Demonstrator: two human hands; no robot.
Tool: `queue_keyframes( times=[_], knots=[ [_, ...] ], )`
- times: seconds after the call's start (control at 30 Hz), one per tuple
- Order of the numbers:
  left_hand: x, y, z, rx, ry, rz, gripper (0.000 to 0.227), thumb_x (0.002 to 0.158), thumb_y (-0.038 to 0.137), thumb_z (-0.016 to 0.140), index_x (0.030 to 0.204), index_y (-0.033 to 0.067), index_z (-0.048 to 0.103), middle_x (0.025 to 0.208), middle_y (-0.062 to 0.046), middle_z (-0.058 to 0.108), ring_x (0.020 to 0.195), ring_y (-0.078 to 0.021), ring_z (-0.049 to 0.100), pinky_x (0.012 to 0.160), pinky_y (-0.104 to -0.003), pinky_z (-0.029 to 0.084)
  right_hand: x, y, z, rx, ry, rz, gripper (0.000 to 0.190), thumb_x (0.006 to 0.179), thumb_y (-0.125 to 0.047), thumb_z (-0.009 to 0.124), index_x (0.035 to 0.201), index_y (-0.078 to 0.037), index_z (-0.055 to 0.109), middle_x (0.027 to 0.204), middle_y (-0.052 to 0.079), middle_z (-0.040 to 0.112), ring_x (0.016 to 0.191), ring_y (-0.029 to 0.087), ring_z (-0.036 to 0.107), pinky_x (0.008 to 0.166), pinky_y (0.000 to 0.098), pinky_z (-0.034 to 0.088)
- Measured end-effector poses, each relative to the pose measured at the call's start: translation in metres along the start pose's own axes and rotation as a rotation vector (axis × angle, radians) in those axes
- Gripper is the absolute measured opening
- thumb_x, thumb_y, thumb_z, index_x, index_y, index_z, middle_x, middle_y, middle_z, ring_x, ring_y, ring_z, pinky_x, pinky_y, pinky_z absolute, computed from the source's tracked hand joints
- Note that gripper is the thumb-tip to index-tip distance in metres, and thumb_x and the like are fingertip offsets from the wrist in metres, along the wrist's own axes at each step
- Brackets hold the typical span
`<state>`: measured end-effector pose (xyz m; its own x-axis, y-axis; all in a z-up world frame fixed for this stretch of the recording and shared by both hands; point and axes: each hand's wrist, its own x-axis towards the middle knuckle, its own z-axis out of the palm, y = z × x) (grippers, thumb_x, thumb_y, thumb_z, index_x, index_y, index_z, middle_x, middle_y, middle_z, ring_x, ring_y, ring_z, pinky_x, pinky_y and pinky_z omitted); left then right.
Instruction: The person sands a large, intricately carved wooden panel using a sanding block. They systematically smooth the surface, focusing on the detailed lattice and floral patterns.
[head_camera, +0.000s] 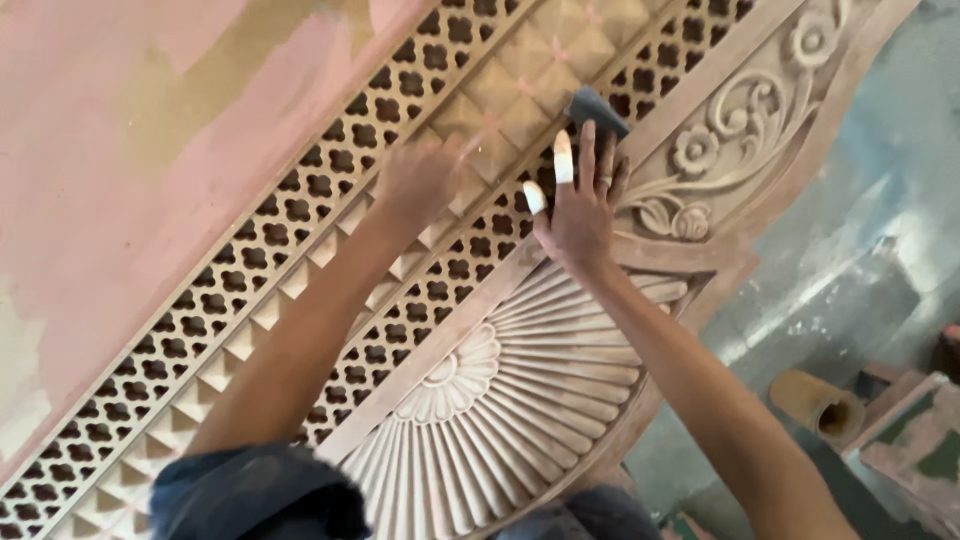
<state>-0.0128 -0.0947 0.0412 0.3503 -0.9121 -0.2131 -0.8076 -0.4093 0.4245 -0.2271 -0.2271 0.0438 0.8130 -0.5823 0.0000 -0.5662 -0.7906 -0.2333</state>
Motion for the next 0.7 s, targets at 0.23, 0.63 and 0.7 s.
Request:
queue_keyframes(
  times=[0.23, 0.63, 0.7],
  knots=[
    [-0.010, 0.000, -0.004, 0.137, 0.025, 0.053, 0.018, 0.104, 0.019, 0.054, 0.103, 0.0155, 0.071, 0.067, 0.001, 0.061, 0.054, -0.0138, 0.049, 0.062, -0.035, 0.042, -0.005, -0.003, -0.007, 0.055, -0.007, -0.001, 0.075, 0.108, -0.049, 0.054, 0.164, -0.009, 0.026, 0.170, 0.024, 0.011, 0.155, 0.052, 0.007, 0.125, 0.0668, 0.001],
    [0.005, -0.003, 0.000, 0.090, 0.058, 0.077, 0.016, 0.106, 0.018, 0.057, 0.107, 0.0063, 0.068, 0.063, -0.002, 0.060, 0.047, -0.0109, 0.050, 0.036, -0.029, 0.037, -0.004, -0.002, -0.004, 0.054, -0.020, -0.027, 0.081, 0.106, -0.048, 0.063, 0.166, -0.006, 0.028, 0.171, 0.025, 0.013, 0.157, 0.053, 0.007, 0.125, 0.0693, 0.002],
    [-0.008, -0.007, 0.005, 0.113, 0.047, 0.088, 0.016, 0.105, 0.020, 0.059, 0.106, 0.0061, 0.068, 0.060, 0.000, 0.059, 0.043, -0.0104, 0.047, 0.036, -0.029, 0.034, -0.008, 0.003, -0.002, 0.060, -0.024, -0.034, 0.081, 0.108, -0.049, 0.064, 0.167, -0.007, 0.027, 0.172, 0.025, 0.012, 0.157, 0.053, 0.006, 0.126, 0.0689, 0.001]
  ],
)
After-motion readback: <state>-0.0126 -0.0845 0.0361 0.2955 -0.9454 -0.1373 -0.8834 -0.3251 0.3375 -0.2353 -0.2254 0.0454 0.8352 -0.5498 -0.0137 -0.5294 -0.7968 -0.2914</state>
